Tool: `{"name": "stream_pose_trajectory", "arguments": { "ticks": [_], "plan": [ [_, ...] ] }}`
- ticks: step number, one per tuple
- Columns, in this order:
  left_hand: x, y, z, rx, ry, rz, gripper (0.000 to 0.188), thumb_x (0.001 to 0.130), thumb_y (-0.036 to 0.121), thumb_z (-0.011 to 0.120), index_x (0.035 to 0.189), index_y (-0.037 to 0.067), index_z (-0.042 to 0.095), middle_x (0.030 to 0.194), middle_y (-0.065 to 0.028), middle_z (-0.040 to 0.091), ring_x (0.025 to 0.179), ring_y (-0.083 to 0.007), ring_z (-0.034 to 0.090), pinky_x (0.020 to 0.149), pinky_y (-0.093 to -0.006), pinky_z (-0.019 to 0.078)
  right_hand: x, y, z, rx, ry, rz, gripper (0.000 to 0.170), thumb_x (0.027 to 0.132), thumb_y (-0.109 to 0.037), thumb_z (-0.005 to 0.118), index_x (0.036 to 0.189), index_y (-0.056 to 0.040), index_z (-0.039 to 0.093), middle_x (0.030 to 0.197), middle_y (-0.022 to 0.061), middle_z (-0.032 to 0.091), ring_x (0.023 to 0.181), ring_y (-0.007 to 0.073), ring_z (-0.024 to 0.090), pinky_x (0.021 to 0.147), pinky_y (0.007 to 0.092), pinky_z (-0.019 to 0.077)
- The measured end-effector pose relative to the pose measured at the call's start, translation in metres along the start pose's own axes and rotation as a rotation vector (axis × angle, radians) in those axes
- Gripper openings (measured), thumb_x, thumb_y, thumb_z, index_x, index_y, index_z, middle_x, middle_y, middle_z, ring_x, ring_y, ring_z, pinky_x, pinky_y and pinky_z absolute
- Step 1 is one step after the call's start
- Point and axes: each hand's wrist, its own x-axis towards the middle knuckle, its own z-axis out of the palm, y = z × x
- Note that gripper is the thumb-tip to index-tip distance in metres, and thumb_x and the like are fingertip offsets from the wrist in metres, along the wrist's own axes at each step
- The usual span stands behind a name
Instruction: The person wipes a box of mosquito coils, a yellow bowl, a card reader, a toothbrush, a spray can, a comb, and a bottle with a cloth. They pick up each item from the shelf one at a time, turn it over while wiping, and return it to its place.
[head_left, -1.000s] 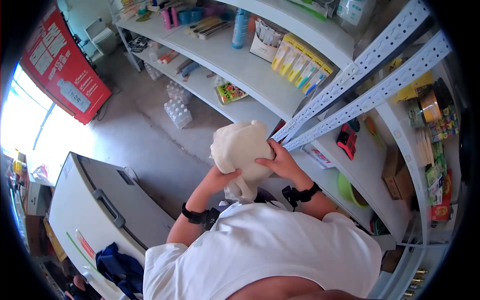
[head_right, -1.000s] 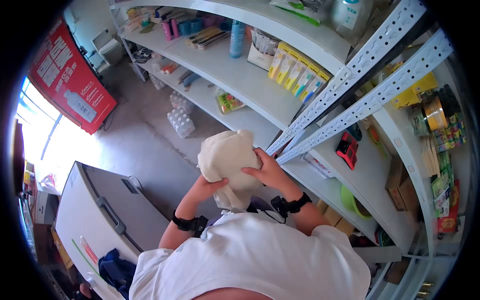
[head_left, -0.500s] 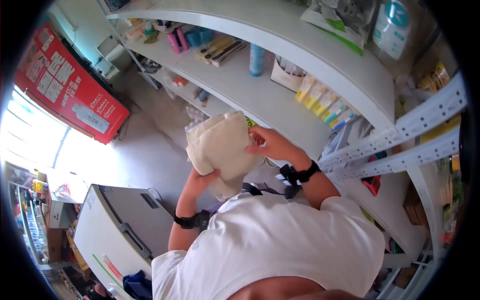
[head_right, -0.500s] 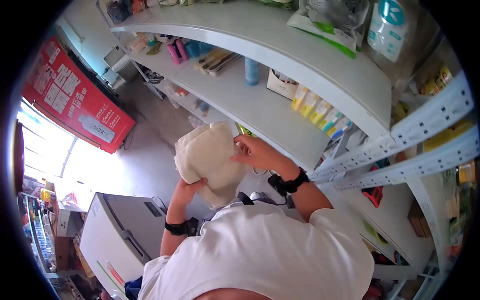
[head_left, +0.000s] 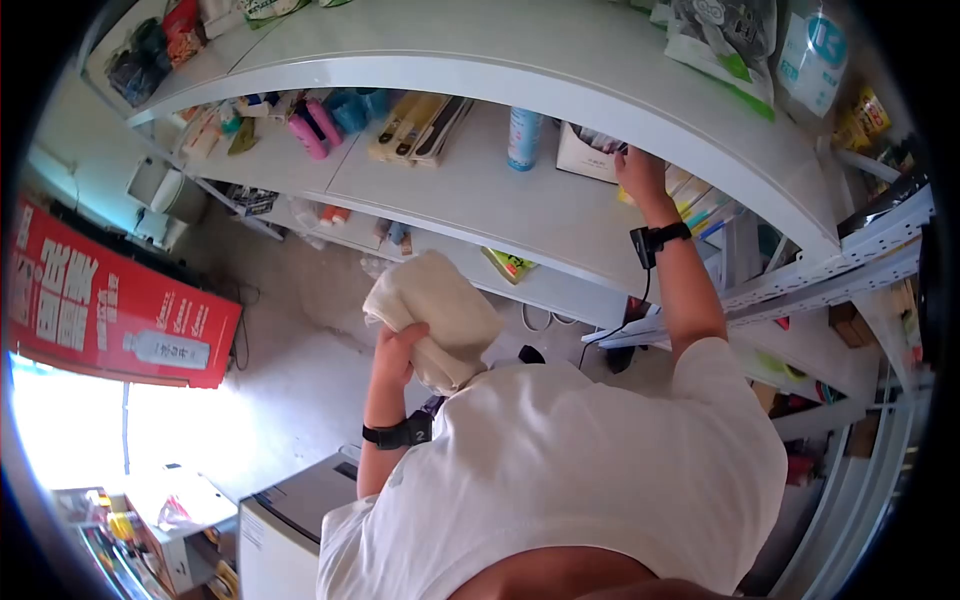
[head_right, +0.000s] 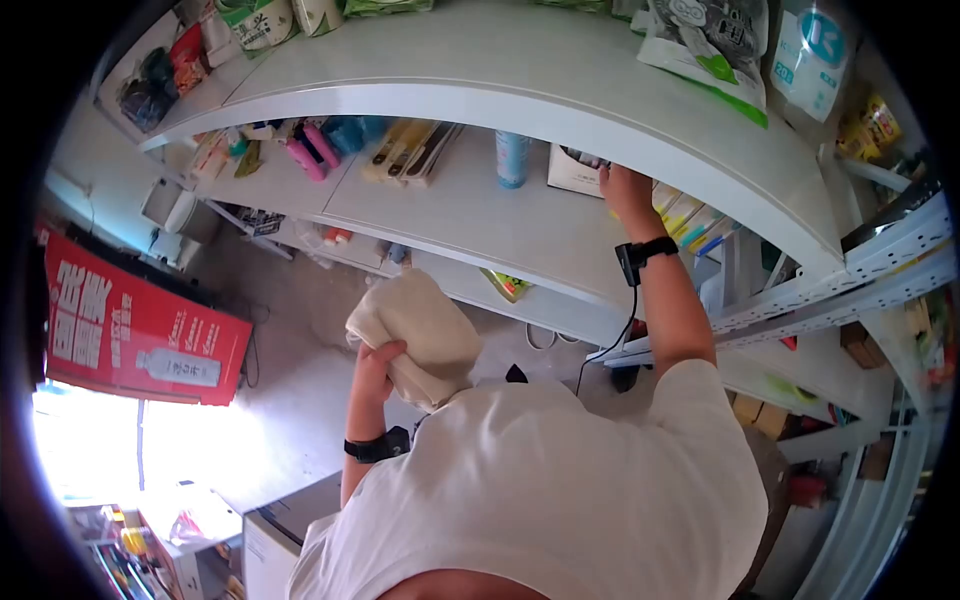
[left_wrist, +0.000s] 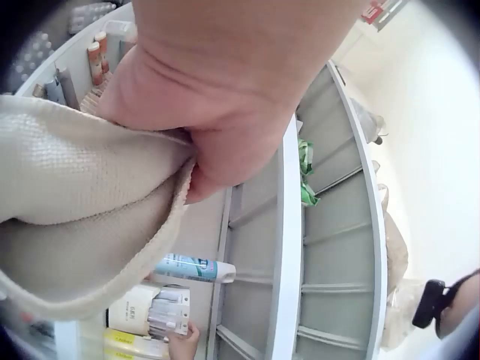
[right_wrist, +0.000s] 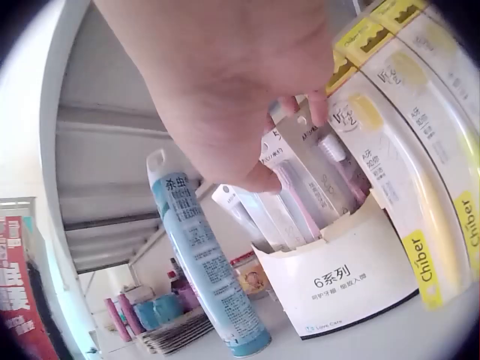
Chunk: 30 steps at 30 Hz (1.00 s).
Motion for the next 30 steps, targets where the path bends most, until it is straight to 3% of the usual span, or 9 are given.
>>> {"name": "stream_pose_trajectory", "arguments": {
  "ticks": [3, 9, 12, 15, 18, 21, 25, 28, 30],
  "plan": [
    [0.03, 0.041, -0.044, 0.049, -0.096, -0.07, 0.048, 0.077, -0.006, 0.058, 0.125, -0.002, 0.054, 0.118, -0.0161, 0.062, 0.108, -0.0303, 0.062, 0.092, -0.0403, 0.0513, 0.021, -0.017, 0.007, -0.051, -0.096, 0.158, 0.036, 0.084, -0.021, 0.063, 0.113, 0.0, 0.061, 0.108, 0.0248, 0.062, 0.105, 0.0431, 0.056, 0.092, 0.0471, 0.0443],
    [0.075, 0.087, -0.088, 0.115, -0.228, -0.01, 0.05, 0.077, -0.006, 0.058, 0.127, -0.002, 0.053, 0.117, -0.0143, 0.063, 0.109, -0.0293, 0.061, 0.093, -0.0404, 0.0505, 0.044, -0.032, 0.022, -0.082, 0.154, 0.113, 0.027, 0.084, -0.014, 0.059, 0.108, -0.0036, 0.065, 0.103, 0.0215, 0.065, 0.099, 0.0424, 0.059, 0.089, 0.0481, 0.0454],
    [0.089, 0.086, -0.096, 0.141, -0.233, -0.001, 0.052, 0.077, -0.005, 0.058, 0.128, -0.002, 0.052, 0.119, -0.0134, 0.061, 0.111, -0.028, 0.059, 0.094, -0.0396, 0.0491, 0.039, -0.051, -0.008, -0.05, -0.095, 0.353, 0.027, 0.083, -0.01, 0.057, 0.108, -0.0011, 0.065, 0.105, 0.0238, 0.063, 0.104, 0.043, 0.057, 0.092, 0.0473, 0.0443],
    [0.101, 0.082, -0.096, 0.135, -0.302, -0.051, 0.053, 0.076, -0.003, 0.058, 0.128, -0.001, 0.051, 0.119, -0.0113, 0.06, 0.111, -0.0251, 0.058, 0.094, -0.0372, 0.0474, 0.018, -0.045, -0.011, -0.15, 0.329, 0.225, 0.029, 0.079, -0.005, 0.06, 0.107, -0.0008, 0.065, 0.104, 0.0218, 0.065, 0.104, 0.0417, 0.058, 0.094, 0.0459, 0.0439],
    [0.101, 0.085, -0.094, 0.14, -0.365, -0.125, 0.053, 0.076, -0.002, 0.057, 0.128, 0.0, 0.051, 0.116, -0.0098, 0.061, 0.108, -0.0227, 0.058, 0.092, -0.0356, 0.0477, 0.012, -0.029, -0.032, -0.109, 0.403, 0.251, 0.028, 0.081, -0.004, 0.059, 0.108, 0.0021, 0.064, 0.108, 0.0236, 0.064, 0.105, 0.0418, 0.058, 0.096, 0.0452, 0.043],
    [0.107, 0.079, -0.091, 0.188, -0.38, -0.137, 0.048, 0.076, -0.003, 0.056, 0.124, 0.0, 0.055, 0.112, -0.0093, 0.063, 0.105, -0.023, 0.06, 0.09, -0.0358, 0.0496, 0.0, -0.032, -0.057, 0.102, 0.634, 0.288, 0.025, 0.082, -0.003, 0.059, 0.106, 0.0047, 0.064, 0.109, 0.0245, 0.064, 0.107, 0.0402, 0.058, 0.097, 0.0421, 0.0423],
    [0.102, 0.068, -0.071, 0.06, -0.353, -0.177, 0.041, 0.079, -0.002, 0.057, 0.12, 0.001, 0.057, 0.111, -0.0103, 0.063, 0.103, -0.025, 0.062, 0.087, -0.0381, 0.0522, -0.034, -0.07, -0.087, 0.642, 0.75, 0.398, 0.026, 0.093, -0.008, 0.057, 0.117, 0.0012, 0.053, 0.111, 0.0147, 0.062, 0.103, 0.024, 0.061, 0.091, 0.0327, 0.0452],
    [0.09, 0.061, -0.05, -0.021, -0.306, -0.182, 0.041, 0.081, -0.002, 0.057, 0.123, 0.001, 0.054, 0.115, -0.0118, 0.061, 0.105, -0.0274, 0.061, 0.088, -0.0399, 0.0519, -0.081, -0.088, -0.095, 0.668, 0.675, 0.529, 0.024, 0.097, -0.014, 0.056, 0.117, -0.0026, 0.048, 0.106, 0.0089, 0.059, 0.096, 0.0155, 0.059, 0.086, 0.0265, 0.0463],
    [0.08, 0.054, -0.031, -0.082, -0.318, -0.187, 0.044, 0.083, -0.001, 0.056, 0.127, 0.001, 0.051, 0.12, -0.0131, 0.059, 0.109, -0.0292, 0.059, 0.092, -0.0416, 0.0507, -0.101, -0.115, -0.11, 0.886, 0.678, 0.636, 0.022, 0.097, -0.016, 0.057, 0.114, -0.004, 0.049, 0.102, 0.0065, 0.058, 0.091, 0.013, 0.058, 0.081, 0.0249, 0.0468]
  ]
}}
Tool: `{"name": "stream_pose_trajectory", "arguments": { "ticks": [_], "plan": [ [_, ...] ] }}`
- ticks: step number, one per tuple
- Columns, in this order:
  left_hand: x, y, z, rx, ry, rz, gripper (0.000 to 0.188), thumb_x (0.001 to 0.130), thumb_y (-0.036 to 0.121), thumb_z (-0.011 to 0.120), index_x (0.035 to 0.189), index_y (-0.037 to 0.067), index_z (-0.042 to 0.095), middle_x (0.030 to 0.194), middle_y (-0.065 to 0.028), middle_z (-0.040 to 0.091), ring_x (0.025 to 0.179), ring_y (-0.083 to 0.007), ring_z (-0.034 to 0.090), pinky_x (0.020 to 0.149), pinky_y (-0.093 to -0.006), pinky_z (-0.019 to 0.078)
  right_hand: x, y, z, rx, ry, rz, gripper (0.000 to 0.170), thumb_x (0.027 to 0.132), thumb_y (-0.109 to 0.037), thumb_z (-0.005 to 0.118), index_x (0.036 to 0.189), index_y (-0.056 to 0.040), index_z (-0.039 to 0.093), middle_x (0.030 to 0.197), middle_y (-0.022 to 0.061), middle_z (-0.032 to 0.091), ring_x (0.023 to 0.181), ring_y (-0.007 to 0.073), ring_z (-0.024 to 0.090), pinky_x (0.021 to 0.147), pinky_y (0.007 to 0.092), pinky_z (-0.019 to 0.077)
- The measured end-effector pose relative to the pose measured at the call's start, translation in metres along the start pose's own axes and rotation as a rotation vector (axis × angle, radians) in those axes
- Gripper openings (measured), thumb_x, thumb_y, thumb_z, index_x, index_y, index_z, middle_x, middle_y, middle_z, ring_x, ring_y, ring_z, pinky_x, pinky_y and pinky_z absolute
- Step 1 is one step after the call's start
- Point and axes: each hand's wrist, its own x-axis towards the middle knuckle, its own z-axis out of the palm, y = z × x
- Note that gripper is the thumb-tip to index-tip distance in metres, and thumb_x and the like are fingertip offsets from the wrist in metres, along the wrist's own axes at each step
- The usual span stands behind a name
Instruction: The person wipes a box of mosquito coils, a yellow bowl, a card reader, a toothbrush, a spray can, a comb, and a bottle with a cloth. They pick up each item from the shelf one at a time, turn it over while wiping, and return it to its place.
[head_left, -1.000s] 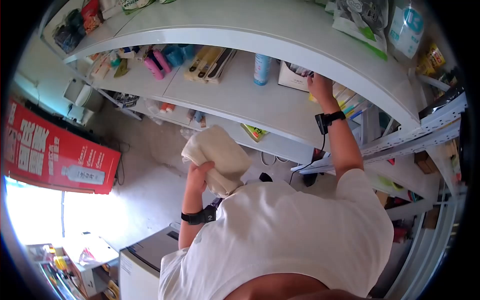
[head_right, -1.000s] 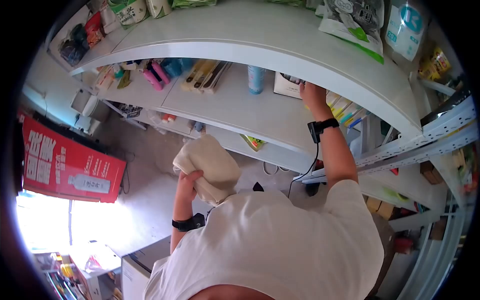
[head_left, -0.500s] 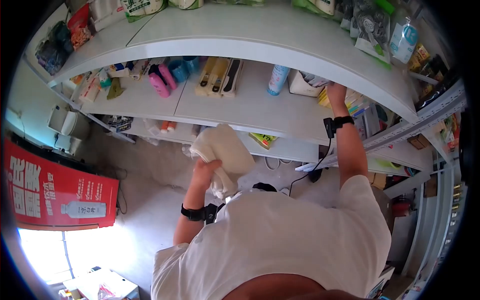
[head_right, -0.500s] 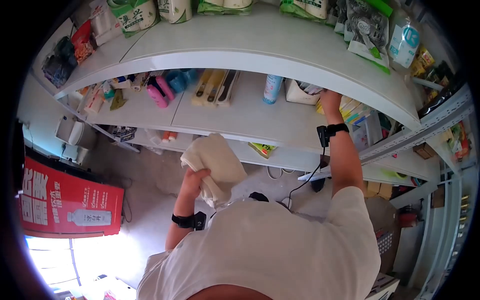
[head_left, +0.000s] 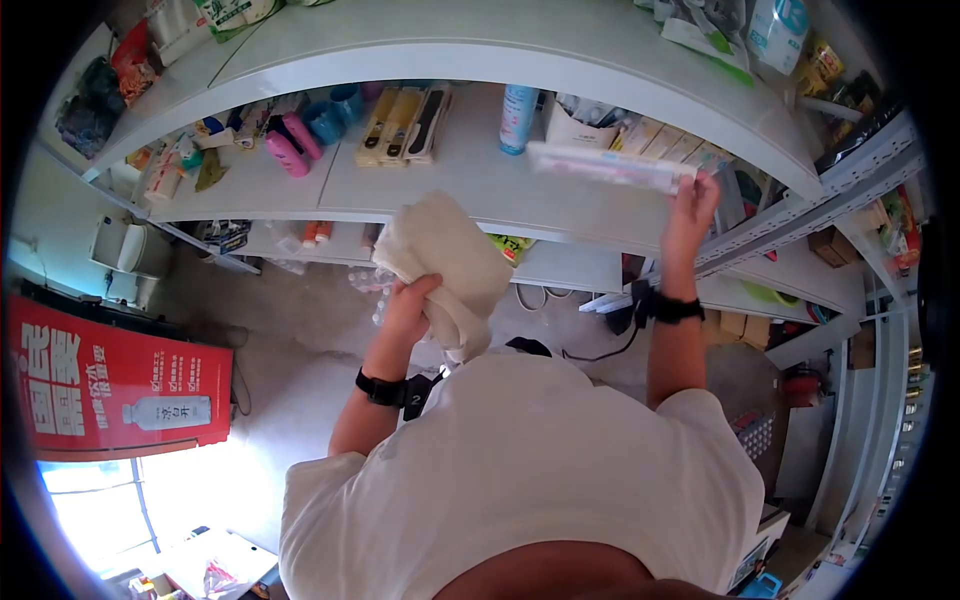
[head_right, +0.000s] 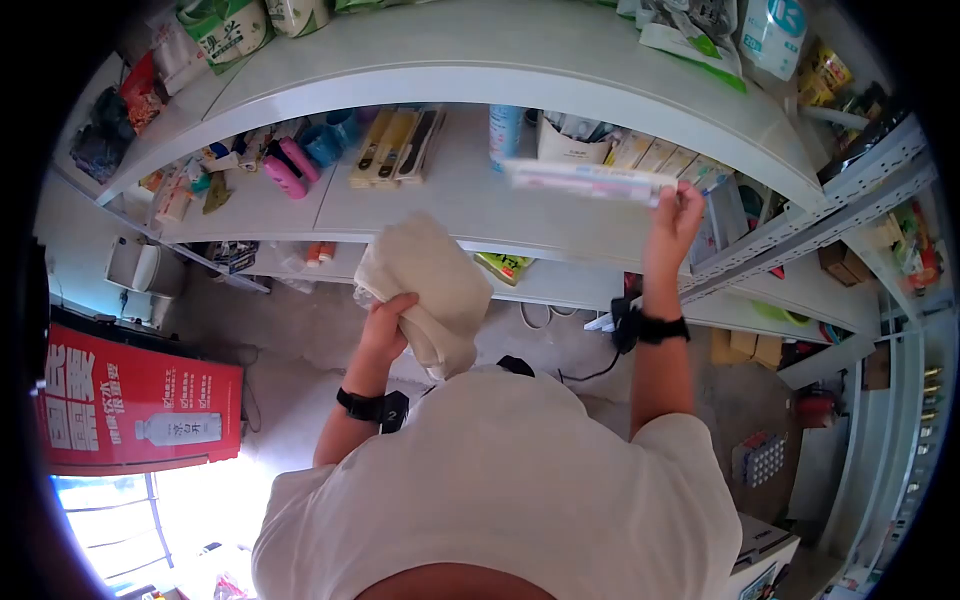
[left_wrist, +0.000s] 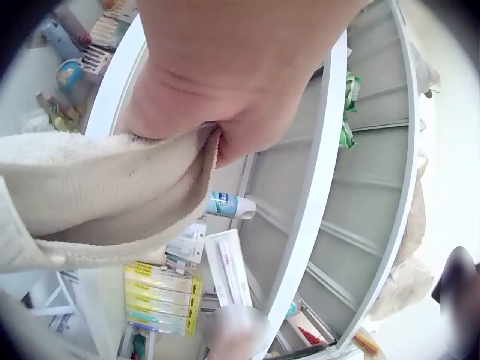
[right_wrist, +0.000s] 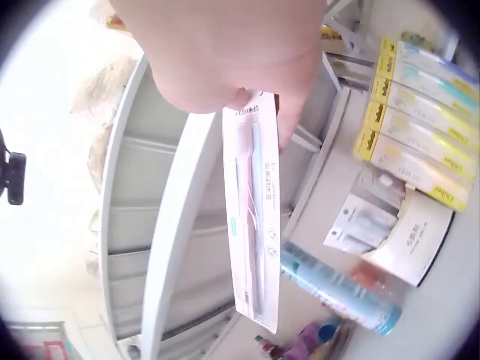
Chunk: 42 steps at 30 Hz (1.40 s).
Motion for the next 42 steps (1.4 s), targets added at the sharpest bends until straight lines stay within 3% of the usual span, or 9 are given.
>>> {"name": "stream_pose_trajectory", "arguments": {
  "ticks": [5, 9, 12, 19, 24, 33, 34, 38, 42],
  "plan": [
    [0.0, -0.028, 0.066, -0.266, -0.21, -0.121, 0.05, 0.085, 0.004, 0.055, 0.133, -0.001, 0.042, 0.128, -0.0159, 0.054, 0.119, -0.0323, 0.052, 0.103, -0.0464, 0.042, -0.073, -0.035, -0.02, 0.076, -0.321, 0.05, 0.023, 0.096, -0.017, 0.058, 0.114, -0.0054, 0.049, 0.095, 0.0049, 0.056, 0.083, 0.0117, 0.057, 0.072, 0.0262, 0.0495],
    [-0.001, -0.041, 0.118, -0.464, -0.318, -0.147, 0.049, 0.089, 0.012, 0.053, 0.134, -0.002, 0.041, 0.13, -0.0158, 0.054, 0.121, -0.0311, 0.051, 0.105, -0.0455, 0.0397, -0.1, -0.074, -0.045, 0.062, -0.873, -0.235, 0.024, 0.089, -0.004, 0.061, 0.111, -0.0024, 0.054, 0.117, 0.0149, 0.06, 0.099, 0.024, 0.064, 0.082, 0.0296, 0.0519],
    [-0.003, -0.063, 0.146, -0.414, -0.431, -0.199, 0.046, 0.091, 0.016, 0.052, 0.133, -0.001, 0.043, 0.131, -0.0145, 0.054, 0.119, -0.029, 0.053, 0.103, -0.0424, 0.0419, -0.096, -0.092, -0.069, -0.106, -1.13, -0.114, 0.041, 0.077, 0.004, 0.063, 0.117, -0.0047, 0.058, 0.128, 0.0117, 0.057, 0.111, 0.0277, 0.06, 0.088, 0.0338, 0.0522],
    [-0.013, -0.149, 0.198, -0.127, -0.456, -0.19, 0.044, 0.091, 0.017, 0.053, 0.131, 0.0, 0.048, 0.129, -0.0126, 0.057, 0.118, -0.0271, 0.055, 0.102, -0.0394, 0.0422, -0.086, -0.066, -0.133, -0.275, -1.044, -0.293, 0.053, 0.073, 0.008, 0.061, 0.124, -0.0069, 0.059, 0.13, 0.0103, 0.057, 0.117, 0.0283, 0.057, 0.096, 0.0374, 0.0488],
    [0.0, -0.163, 0.206, -0.433, -0.403, -0.086, 0.049, 0.086, 0.013, 0.051, 0.133, 0.0, 0.046, 0.132, -0.0141, 0.054, 0.122, -0.0312, 0.051, 0.107, -0.0448, 0.0363, -0.076, -0.06, -0.175, -0.275, -1.089, -0.385, 0.052, 0.077, 0.012, 0.056, 0.126, -0.0056, 0.057, 0.13, 0.0142, 0.057, 0.12, 0.0295, 0.055, 0.1, 0.0367, 0.0465],
    [-0.024, -0.153, 0.191, -0.144, -0.308, -0.138, 0.042, 0.09, 0.01, 0.055, 0.13, -0.001, 0.048, 0.122, -0.0128, 0.059, 0.114, -0.0276, 0.056, 0.1, -0.0413, 0.0437, -0.082, -0.056, -0.146, -0.289, -1.187, 0.141, 0.034, 0.096, -0.005, 0.046, 0.129, -0.002, 0.045, 0.095, 0.0203, 0.067, 0.087, 0.0407, 0.064, 0.074, 0.0441, 0.0504],
    [-0.029, -0.151, 0.19, -0.055, -0.299, -0.126, 0.042, 0.091, 0.01, 0.055, 0.131, -0.001, 0.047, 0.124, -0.0127, 0.058, 0.114, -0.0273, 0.057, 0.099, -0.0416, 0.0448, -0.089, -0.044, -0.14, -0.272, -1.162, 0.049, 0.03, 0.097, -0.013, 0.048, 0.124, 0.0002, 0.046, 0.079, 0.0155, 0.066, 0.07, 0.0335, 0.065, 0.065, 0.04, 0.0513],
    [-0.029, -0.113, 0.164, -0.069, -0.182, -0.015, 0.044, 0.093, 0.013, 0.055, 0.133, 0.001, 0.045, 0.125, -0.0136, 0.057, 0.113, -0.0276, 0.058, 0.099, -0.0425, 0.0464, -0.095, -0.042, -0.105, 0.059, -1.249, 0.546, 0.026, 0.099, -0.018, 0.05, 0.114, 0.0032, 0.048, 0.067, 0.0067, 0.06, 0.059, 0.0119, 0.059, 0.057, 0.0271, 0.0492],
    [-0.029, -0.053, 0.141, -0.268, -0.16, 0.152, 0.046, 0.097, 0.021, 0.054, 0.136, 0.002, 0.041, 0.129, -0.0131, 0.054, 0.119, -0.0274, 0.054, 0.101, -0.0439, 0.0448, -0.097, -0.034, -0.08, 0.224, -1.324, 0.75, 0.027, 0.097, -0.017, 0.052, 0.116, 0.0026, 0.052, 0.067, 0.0062, 0.061, 0.057, 0.0136, 0.059, 0.054, 0.0265, 0.0484]
  ]
}}
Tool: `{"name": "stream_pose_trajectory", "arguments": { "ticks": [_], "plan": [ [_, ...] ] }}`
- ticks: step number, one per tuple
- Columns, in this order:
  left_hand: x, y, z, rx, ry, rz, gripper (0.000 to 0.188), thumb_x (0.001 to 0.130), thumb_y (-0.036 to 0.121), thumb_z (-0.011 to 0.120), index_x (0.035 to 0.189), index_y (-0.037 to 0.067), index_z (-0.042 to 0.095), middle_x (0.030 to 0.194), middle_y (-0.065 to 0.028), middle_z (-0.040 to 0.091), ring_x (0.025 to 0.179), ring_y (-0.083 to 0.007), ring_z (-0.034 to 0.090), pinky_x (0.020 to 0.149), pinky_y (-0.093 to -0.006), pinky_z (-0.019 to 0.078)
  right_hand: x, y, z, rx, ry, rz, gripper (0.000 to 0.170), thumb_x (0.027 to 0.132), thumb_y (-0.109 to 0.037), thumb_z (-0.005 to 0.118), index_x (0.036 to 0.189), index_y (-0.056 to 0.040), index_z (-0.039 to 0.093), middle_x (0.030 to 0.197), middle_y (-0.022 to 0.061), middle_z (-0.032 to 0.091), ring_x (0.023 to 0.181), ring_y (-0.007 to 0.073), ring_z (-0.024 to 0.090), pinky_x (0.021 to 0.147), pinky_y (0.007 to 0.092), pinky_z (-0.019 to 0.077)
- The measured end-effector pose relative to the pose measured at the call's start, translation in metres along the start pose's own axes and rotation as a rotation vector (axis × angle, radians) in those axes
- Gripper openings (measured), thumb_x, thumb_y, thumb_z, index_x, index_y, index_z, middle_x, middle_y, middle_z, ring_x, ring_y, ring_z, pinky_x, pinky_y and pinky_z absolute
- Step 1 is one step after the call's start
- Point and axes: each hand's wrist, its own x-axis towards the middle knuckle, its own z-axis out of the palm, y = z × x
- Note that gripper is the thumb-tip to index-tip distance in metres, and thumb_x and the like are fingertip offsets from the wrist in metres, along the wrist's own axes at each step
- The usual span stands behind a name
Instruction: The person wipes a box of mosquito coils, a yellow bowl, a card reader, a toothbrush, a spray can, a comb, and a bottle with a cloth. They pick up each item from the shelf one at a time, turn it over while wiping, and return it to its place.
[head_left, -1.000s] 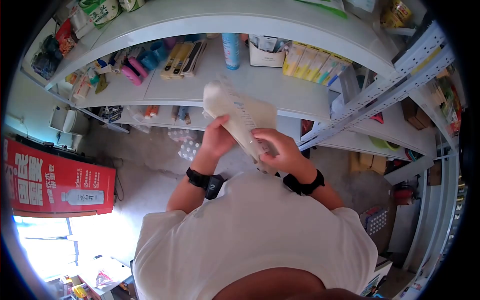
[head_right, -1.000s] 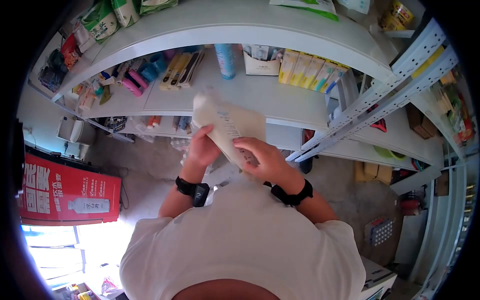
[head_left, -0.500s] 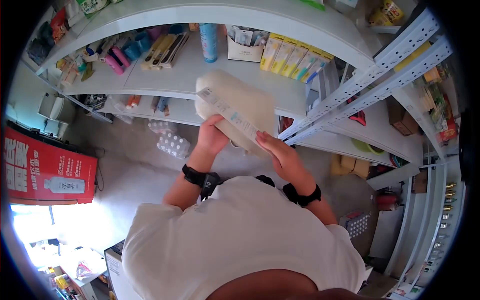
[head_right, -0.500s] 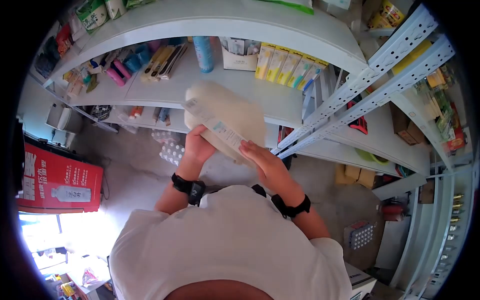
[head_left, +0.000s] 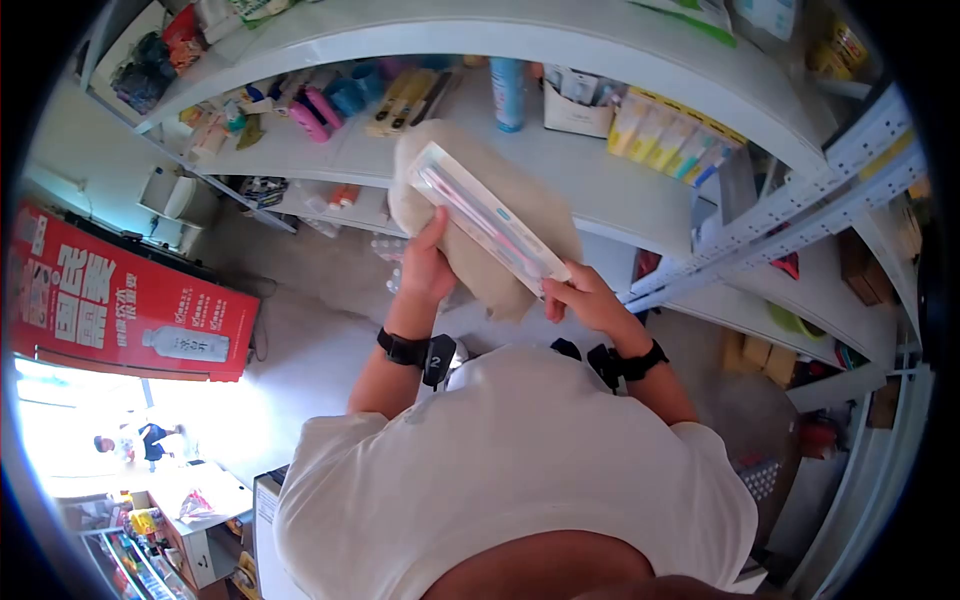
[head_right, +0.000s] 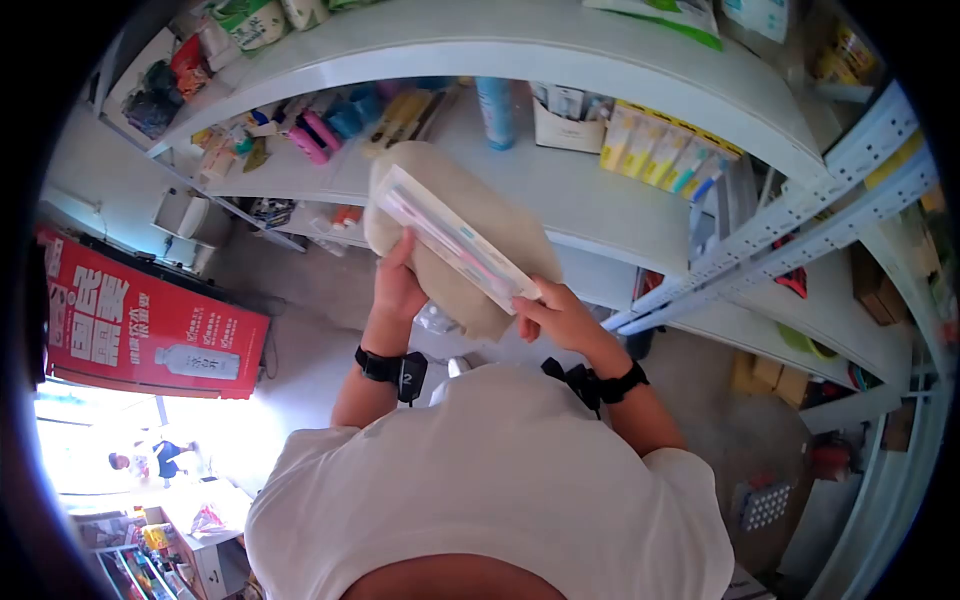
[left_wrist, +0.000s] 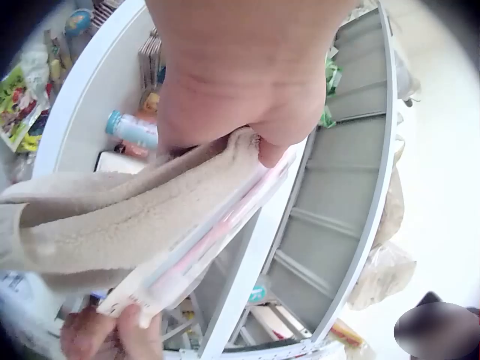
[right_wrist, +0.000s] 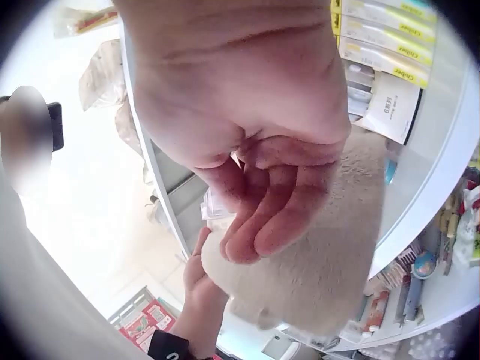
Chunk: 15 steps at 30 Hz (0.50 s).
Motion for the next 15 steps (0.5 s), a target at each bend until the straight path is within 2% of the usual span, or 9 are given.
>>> {"name": "stream_pose_trajectory", "arguments": {
  "ticks": [2, 4, 9, 10, 13, 15],
  "plan": [
    [0.001, 0.023, -0.001, -0.014, -0.013, 0.1, 0.05, 0.097, 0.023, 0.055, 0.138, 0.002, 0.037, 0.133, -0.0136, 0.05, 0.12, -0.0276, 0.053, 0.101, -0.0438, 0.0453, 0.01, -0.004, 0.001, 0.063, -0.06, 0.017, 0.025, 0.097, -0.017, 0.053, 0.114, 0.0017, 0.052, 0.067, 0.0072, 0.062, 0.056, 0.0145, 0.06, 0.052, 0.0265, 0.0489],
    [-0.002, 0.025, 0.0, 0.155, -0.008, 0.084, 0.047, 0.097, 0.02, 0.055, 0.138, 0.002, 0.039, 0.131, -0.0127, 0.052, 0.119, -0.0272, 0.053, 0.1, -0.0432, 0.0458, 0.018, -0.009, 0.004, 0.123, -0.111, 0.045, 0.027, 0.097, -0.017, 0.053, 0.116, 0.0014, 0.053, 0.065, 0.0074, 0.061, 0.053, 0.0143, 0.059, 0.051, 0.0256, 0.0484],
    [0.003, -0.016, -0.001, 0.451, -0.133, -0.11, 0.047, 0.093, 0.018, 0.062, 0.133, 0.002, 0.044, 0.126, -0.0114, 0.056, 0.114, -0.0244, 0.055, 0.097, -0.041, 0.0474, 0.03, -0.014, 0.008, 0.092, -0.064, 0.029, 0.02, 0.097, -0.018, 0.053, 0.106, -0.0002, 0.055, 0.066, 0.0074, 0.062, 0.054, 0.0153, 0.061, 0.05, 0.0268, 0.0484],
    [0.005, -0.017, 0.001, 0.466, -0.124, -0.106, 0.043, 0.095, 0.018, 0.06, 0.132, 0.002, 0.047, 0.125, -0.0105, 0.057, 0.114, -0.023, 0.056, 0.097, -0.0382, 0.0467, 0.029, -0.012, 0.007, 0.077, -0.036, 0.039, 0.02, 0.097, -0.018, 0.053, 0.105, -0.0002, 0.055, 0.066, 0.0071, 0.062, 0.054, 0.0151, 0.061, 0.051, 0.0269, 0.0483],
    [0.012, -0.009, 0.007, 0.347, -0.073, -0.191, 0.042, 0.095, 0.018, 0.06, 0.132, 0.002, 0.047, 0.126, -0.011, 0.057, 0.113, -0.0239, 0.057, 0.097, -0.0386, 0.0469, 0.016, -0.005, 0.004, 0.075, 0.035, -0.016, 0.026, 0.097, -0.021, 0.053, 0.112, 0.0004, 0.057, 0.065, 0.0055, 0.061, 0.055, 0.0125, 0.059, 0.052, 0.0254, 0.0472],
    [0.016, -0.004, 0.007, 0.306, -0.067, -0.199, 0.043, 0.095, 0.019, 0.06, 0.132, 0.002, 0.046, 0.126, -0.0115, 0.057, 0.115, -0.0248, 0.057, 0.098, -0.0398, 0.0469, 0.001, -0.004, 0.0, 0.014, 0.102, -0.004, 0.026, 0.097, -0.021, 0.053, 0.11, 0.0003, 0.058, 0.064, 0.0045, 0.06, 0.055, 0.0112, 0.057, 0.053, 0.0249, 0.0464]
  ]
}}
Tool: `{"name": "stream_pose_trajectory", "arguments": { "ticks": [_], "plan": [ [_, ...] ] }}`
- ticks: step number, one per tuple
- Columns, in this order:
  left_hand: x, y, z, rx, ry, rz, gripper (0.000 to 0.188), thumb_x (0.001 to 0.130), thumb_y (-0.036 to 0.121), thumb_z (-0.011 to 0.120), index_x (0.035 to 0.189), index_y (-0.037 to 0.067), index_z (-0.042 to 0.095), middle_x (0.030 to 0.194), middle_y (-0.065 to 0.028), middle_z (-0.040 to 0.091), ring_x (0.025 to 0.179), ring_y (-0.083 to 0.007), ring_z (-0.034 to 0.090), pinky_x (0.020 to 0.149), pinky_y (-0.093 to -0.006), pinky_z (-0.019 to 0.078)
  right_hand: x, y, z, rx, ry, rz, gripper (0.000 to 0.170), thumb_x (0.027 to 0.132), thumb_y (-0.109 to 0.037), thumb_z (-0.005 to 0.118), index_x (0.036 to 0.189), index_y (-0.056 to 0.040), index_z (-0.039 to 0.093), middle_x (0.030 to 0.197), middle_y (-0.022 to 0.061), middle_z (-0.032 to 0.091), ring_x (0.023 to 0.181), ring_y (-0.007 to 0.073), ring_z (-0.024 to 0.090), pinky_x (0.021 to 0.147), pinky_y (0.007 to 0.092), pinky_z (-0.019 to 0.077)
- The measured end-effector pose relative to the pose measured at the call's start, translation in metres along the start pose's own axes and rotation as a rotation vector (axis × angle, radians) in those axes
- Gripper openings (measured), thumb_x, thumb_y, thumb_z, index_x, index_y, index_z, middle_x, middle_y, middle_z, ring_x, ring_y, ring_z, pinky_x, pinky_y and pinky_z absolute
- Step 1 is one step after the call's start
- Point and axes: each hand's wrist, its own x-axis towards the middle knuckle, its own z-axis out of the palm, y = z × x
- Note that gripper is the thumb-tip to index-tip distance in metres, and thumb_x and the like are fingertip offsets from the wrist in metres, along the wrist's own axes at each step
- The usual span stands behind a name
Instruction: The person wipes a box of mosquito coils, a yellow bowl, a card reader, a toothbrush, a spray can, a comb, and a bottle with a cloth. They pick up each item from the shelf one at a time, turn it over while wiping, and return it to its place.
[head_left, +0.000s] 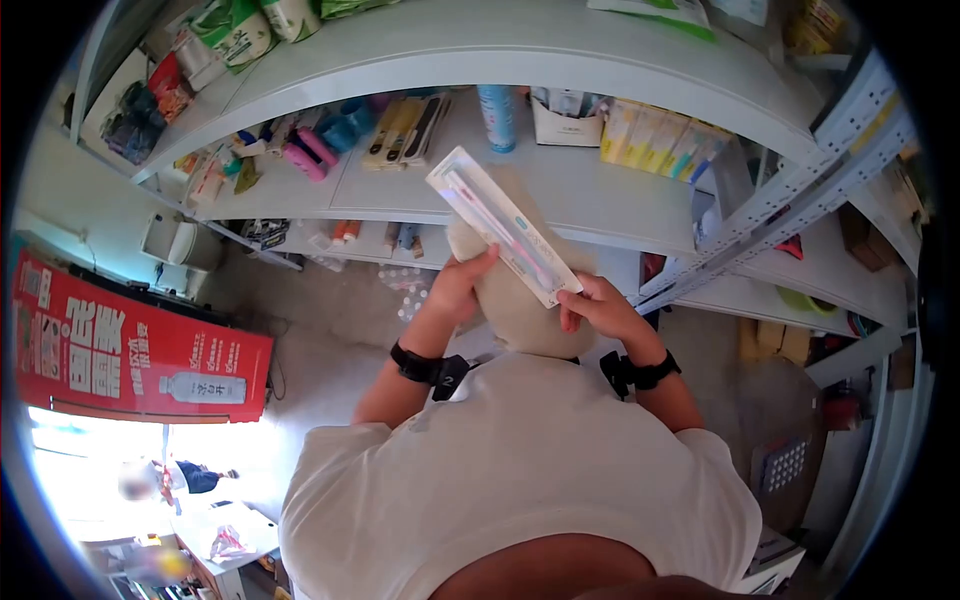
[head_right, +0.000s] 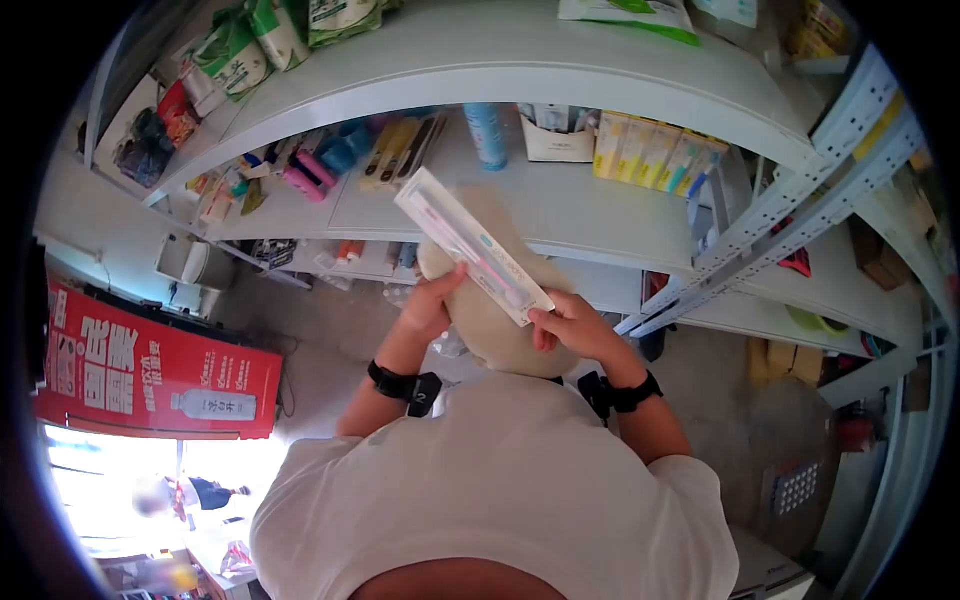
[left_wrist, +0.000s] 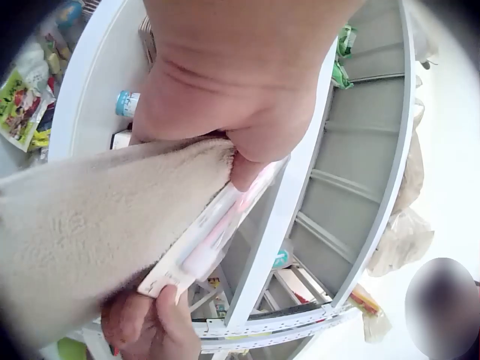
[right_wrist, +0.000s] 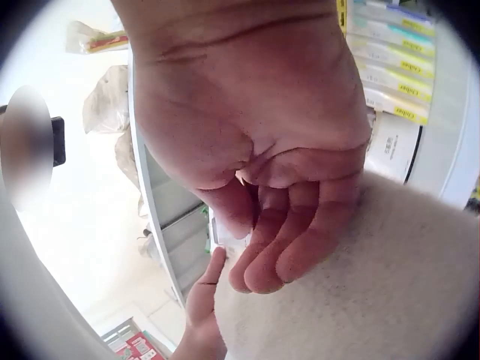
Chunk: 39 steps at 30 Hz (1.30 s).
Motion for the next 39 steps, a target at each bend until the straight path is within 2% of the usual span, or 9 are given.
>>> {"name": "stream_pose_trajectory", "arguments": {
  "ticks": [8, 15, 21, 25, 28, 31, 34, 37, 39],
  "plan": [
    [0.009, -0.009, 0.033, -0.14, -0.017, 0.067, 0.049, 0.096, 0.023, 0.059, 0.136, 0.001, 0.042, 0.13, -0.0123, 0.054, 0.117, -0.0265, 0.056, 0.099, -0.0429, 0.0473, -0.059, 0.001, -0.03, -0.106, 0.029, 0.097, 0.024, 0.097, -0.02, 0.053, 0.109, -0.0008, 0.059, 0.06, 0.0024, 0.056, 0.052, 0.0088, 0.052, 0.051, 0.0252, 0.0437],
    [0.014, -0.095, 0.075, 0.285, -0.23, -0.115, 0.05, 0.094, 0.022, 0.062, 0.136, 0.003, 0.043, 0.129, -0.0092, 0.055, 0.116, -0.0207, 0.055, 0.097, -0.0344, 0.0462, -0.111, 0.0, -0.049, -0.173, 0.139, 0.096, 0.021, 0.097, -0.02, 0.053, 0.105, -0.0018, 0.059, 0.059, 0.0013, 0.053, 0.052, 0.0091, 0.05, 0.05, 0.0259, 0.0418],
    [0.028, -0.113, 0.103, 0.006, -0.068, -0.217, 0.047, 0.095, 0.025, 0.061, 0.134, 0.005, 0.045, 0.126, -0.0091, 0.057, 0.115, -0.0218, 0.057, 0.096, -0.037, 0.0482, -0.164, 0.006, -0.065, -0.316, 0.303, 0.162, 0.02, 0.097, -0.02, 0.052, 0.103, -0.0024, 0.06, 0.06, 0.0011, 0.054, 0.054, 0.0095, 0.051, 0.053, 0.0276, 0.0429],
    [0.041, -0.12, 0.11, -0.184, -0.052, -0.129, 0.047, 0.095, 0.028, 0.061, 0.134, 0.007, 0.045, 0.125, -0.009, 0.057, 0.113, -0.0239, 0.058, 0.094, -0.0386, 0.0502, -0.191, 0.015, -0.076, -0.274, 0.296, 0.161, 0.021, 0.097, -0.021, 0.052, 0.102, -0.0024, 0.06, 0.06, 0.0009, 0.053, 0.054, 0.0093, 0.051, 0.054, 0.0276, 0.0425],
    [0.031, -0.129, 0.121, -0.149, -0.058, -0.138, 0.047, 0.094, 0.025, 0.062, 0.134, 0.006, 0.045, 0.125, -0.0086, 0.057, 0.115, -0.0234, 0.057, 0.095, -0.0392, 0.0497, -0.195, 0.017, -0.077, -0.28, 0.244, 0.144, 0.022, 0.097, -0.022, 0.051, 0.101, -0.0023, 0.061, 0.061, 0.0005, 0.052, 0.053, 0.0086, 0.05, 0.054, 0.0269, 0.0421],
    [0.014, -0.142, 0.128, -0.011, -0.215, -0.177, 0.046, 0.094, 0.017, 0.06, 0.135, 0.004, 0.042, 0.129, -0.0107, 0.055, 0.117, -0.0244, 0.056, 0.099, -0.0405, 0.0476, -0.19, 0.015, -0.079, -0.241, 0.133, 0.247, 0.022, 0.098, -0.022, 0.051, 0.1, -0.0022, 0.061, 0.063, 0.0006, 0.053, 0.053, 0.0082, 0.05, 0.054, 0.0265, 0.0419],
    [0.007, -0.143, 0.127, 0.016, -0.242, -0.186, 0.045, 0.093, 0.014, 0.062, 0.134, 0.004, 0.045, 0.126, -0.0094, 0.058, 0.115, -0.0224, 0.057, 0.098, -0.0381, 0.0481, -0.175, 0.023, -0.078, -0.196, 0.069, 0.171, 0.023, 0.098, -0.023, 0.05, 0.101, -0.0032, 0.06, 0.064, 0.0009, 0.055, 0.053, 0.0085, 0.05, 0.056, 0.0261, 0.0424],
    [0.012, -0.124, 0.112, 0.119, -0.169, -0.149, 0.045, 0.092, 0.015, 0.063, 0.133, 0.003, 0.047, 0.123, -0.0094, 0.059, 0.112, -0.0213, 0.058, 0.094, -0.0358, 0.0497, -0.162, 0.01, -0.067, -0.208, 0.138, 0.179, 0.022, 0.098, -0.023, 0.051, 0.105, -0.0034, 0.057, 0.067, 0.0019, 0.056, 0.059, 0.0095, 0.052, 0.057, 0.0259, 0.0434],
    [0.017, -0.112, 0.102, 0.164, -0.143, -0.091, 0.044, 0.092, 0.016, 0.064, 0.131, 0.001, 0.049, 0.12, -0.0098, 0.061, 0.109, -0.0197, 0.06, 0.093, -0.0347, 0.0494, -0.148, 0.017, -0.061, -0.357, 0.212, 0.057, 0.025, 0.096, -0.022, 0.055, 0.113, -0.0033, 0.054, 0.078, 0.0037, 0.058, 0.066, 0.0106, 0.054, 0.061, 0.0269, 0.0454]
  ]
}}
